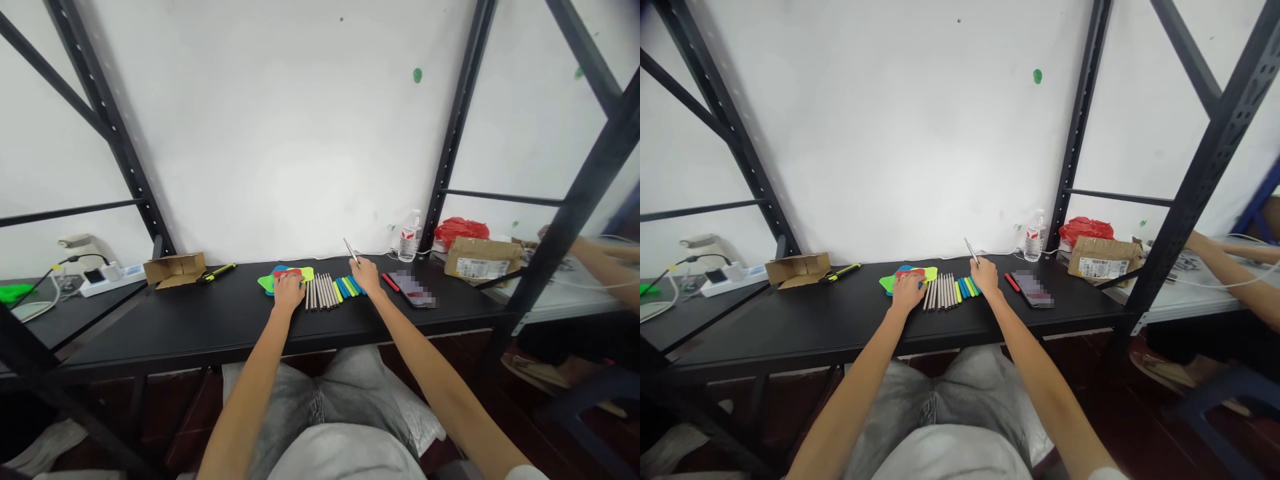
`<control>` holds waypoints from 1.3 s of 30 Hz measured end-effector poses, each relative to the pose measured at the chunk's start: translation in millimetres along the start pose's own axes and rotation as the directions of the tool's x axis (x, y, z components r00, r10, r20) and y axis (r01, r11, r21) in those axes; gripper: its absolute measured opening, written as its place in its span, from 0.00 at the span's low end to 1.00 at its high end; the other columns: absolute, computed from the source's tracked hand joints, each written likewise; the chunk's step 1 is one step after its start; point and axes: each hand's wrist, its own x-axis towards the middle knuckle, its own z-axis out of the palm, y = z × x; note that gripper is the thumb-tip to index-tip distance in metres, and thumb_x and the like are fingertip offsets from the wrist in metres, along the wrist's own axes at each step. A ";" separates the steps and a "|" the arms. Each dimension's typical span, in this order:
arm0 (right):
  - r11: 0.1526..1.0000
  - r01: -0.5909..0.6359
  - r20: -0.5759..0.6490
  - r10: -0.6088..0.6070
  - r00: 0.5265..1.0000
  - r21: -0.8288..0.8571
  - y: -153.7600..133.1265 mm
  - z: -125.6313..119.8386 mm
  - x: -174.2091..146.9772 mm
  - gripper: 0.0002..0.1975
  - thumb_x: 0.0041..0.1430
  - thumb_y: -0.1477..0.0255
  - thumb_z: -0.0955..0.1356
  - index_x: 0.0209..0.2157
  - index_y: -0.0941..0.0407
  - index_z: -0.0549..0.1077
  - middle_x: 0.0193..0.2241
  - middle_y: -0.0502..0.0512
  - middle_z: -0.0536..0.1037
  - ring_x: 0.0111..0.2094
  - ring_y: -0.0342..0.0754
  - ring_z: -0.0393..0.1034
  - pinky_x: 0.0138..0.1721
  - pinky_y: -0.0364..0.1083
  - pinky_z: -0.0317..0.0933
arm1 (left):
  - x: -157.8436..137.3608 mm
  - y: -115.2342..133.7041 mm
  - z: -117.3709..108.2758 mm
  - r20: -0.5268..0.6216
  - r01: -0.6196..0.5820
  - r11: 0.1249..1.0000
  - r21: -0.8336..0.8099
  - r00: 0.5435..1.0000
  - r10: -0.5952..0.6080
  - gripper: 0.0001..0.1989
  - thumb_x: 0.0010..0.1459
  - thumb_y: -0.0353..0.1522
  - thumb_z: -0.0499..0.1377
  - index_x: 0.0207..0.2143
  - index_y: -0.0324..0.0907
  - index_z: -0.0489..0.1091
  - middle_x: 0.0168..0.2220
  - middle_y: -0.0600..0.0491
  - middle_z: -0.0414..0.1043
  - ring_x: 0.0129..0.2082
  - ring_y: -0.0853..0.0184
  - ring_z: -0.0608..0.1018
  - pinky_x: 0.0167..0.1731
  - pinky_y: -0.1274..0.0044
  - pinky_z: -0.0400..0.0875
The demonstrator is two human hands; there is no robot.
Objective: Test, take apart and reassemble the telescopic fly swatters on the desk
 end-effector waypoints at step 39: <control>0.879 0.315 0.018 -0.344 0.939 0.357 -22.0 39.1 44.6 0.22 0.68 0.56 0.59 0.34 0.56 0.76 0.24 0.52 0.75 0.28 0.47 0.68 0.31 0.42 0.56 | 71.9 -4.0 -38.0 -0.221 0.065 0.793 -0.605 0.943 -0.247 0.13 0.63 0.37 0.57 0.36 0.40 0.79 0.34 0.49 0.79 0.34 0.63 0.77 0.40 0.73 0.67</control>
